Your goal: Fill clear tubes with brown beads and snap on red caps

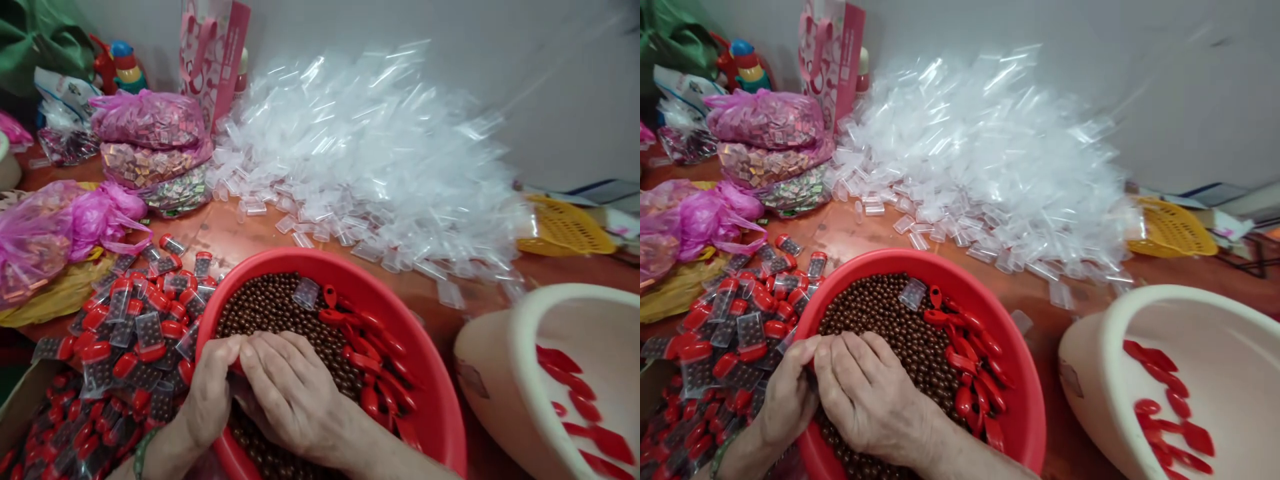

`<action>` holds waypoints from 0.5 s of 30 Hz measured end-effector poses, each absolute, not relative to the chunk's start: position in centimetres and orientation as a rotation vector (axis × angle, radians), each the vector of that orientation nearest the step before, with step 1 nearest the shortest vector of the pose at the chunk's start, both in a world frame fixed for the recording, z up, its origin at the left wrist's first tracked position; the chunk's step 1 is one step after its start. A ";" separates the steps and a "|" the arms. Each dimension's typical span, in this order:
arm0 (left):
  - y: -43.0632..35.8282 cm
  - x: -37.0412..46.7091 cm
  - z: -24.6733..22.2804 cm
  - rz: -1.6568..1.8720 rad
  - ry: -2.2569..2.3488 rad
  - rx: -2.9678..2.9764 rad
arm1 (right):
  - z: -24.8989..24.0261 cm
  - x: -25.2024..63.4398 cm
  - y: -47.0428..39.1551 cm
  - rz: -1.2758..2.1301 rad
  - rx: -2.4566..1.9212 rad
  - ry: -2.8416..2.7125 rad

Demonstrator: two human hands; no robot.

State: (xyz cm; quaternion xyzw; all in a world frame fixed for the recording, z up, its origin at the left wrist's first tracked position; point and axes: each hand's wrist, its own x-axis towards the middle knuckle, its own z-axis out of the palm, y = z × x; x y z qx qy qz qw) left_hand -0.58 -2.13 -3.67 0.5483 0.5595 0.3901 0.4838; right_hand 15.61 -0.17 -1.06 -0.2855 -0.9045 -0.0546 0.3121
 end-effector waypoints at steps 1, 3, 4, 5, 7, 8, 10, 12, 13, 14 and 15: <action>-2.1 -0.8 -3.2 0.948 1.356 1.331 | -0.8 16.0 0.2 -0.020 -0.749 -2.412; -1.7 -1.3 -1.9 0.923 1.319 1.277 | -0.4 17.5 1.6 0.258 -0.806 -2.485; -1.5 -1.7 -1.1 0.910 1.291 1.270 | -0.4 18.6 2.5 0.328 -0.909 -2.524; -1.1 -2.2 -0.3 0.920 1.294 1.273 | -0.5 19.8 3.4 0.318 -1.055 -2.561; -0.4 -3.4 0.9 0.990 1.439 1.336 | -1.0 22.2 5.3 0.301 -1.333 -2.694; 0.0 -4.1 1.1 1.018 1.570 1.410 | -1.4 23.3 6.2 0.335 -1.454 -2.762; 0.7 -5.7 1.0 1.011 1.876 1.628 | -2.2 24.8 7.5 0.376 -1.526 -2.810; 1.4 -7.1 0.2 0.951 2.114 1.885 | -2.8 25.3 8.5 0.437 -1.504 -2.858; 1.7 -7.5 -0.3 0.935 2.185 2.000 | -2.9 25.4 8.8 0.473 -1.481 -2.884; 1.9 -7.7 -0.7 0.937 2.220 2.098 | -2.9 25.3 9.2 0.508 -1.460 -2.910; 2.0 -7.6 -1.1 0.960 2.220 2.174 | -2.8 25.2 9.5 0.537 -1.447 -2.933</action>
